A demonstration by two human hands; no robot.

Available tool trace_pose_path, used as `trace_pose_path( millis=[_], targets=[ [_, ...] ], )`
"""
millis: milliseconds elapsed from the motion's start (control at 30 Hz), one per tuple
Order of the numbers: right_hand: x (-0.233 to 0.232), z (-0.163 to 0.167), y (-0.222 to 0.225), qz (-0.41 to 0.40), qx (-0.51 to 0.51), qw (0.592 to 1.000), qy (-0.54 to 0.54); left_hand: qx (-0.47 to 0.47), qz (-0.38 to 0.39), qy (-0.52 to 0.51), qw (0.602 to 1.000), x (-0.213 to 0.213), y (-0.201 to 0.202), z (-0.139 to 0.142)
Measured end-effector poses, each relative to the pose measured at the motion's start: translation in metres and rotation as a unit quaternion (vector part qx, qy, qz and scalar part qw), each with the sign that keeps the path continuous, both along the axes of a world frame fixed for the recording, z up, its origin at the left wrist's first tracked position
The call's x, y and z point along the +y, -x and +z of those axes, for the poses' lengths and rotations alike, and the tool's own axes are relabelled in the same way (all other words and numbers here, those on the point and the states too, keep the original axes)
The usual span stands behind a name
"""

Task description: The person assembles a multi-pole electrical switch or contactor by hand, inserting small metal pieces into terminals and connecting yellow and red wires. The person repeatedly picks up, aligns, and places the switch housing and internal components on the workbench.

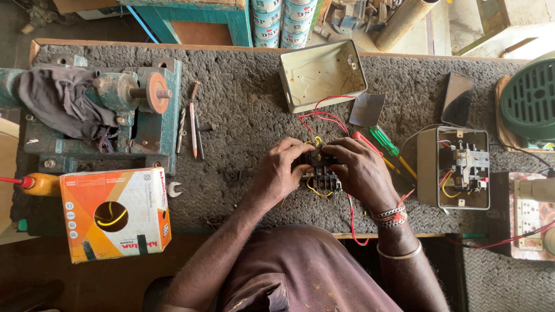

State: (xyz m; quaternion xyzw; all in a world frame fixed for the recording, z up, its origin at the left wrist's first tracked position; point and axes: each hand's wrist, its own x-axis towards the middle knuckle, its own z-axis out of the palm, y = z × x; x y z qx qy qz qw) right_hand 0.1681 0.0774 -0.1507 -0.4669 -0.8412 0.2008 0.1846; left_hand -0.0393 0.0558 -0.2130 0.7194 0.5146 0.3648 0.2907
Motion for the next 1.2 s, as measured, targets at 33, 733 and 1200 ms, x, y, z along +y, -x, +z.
trace_pose_path(
  millis=[33,733,1200],
  targets=[
    [0.0,0.0,0.0,-0.001,0.002,1.0,-0.006,0.004,0.001,0.001,1.0,0.0,0.0,-0.001],
    [0.001,-0.021,-0.004,0.023,0.023,0.998,-0.056,0.009,0.002,0.012,1.0,0.0,-0.002,-0.003],
    [0.003,-0.017,-0.003,0.033,0.007,0.999,-0.023,0.018,-0.007,-0.01,1.0,0.0,-0.005,-0.01]
  ],
)
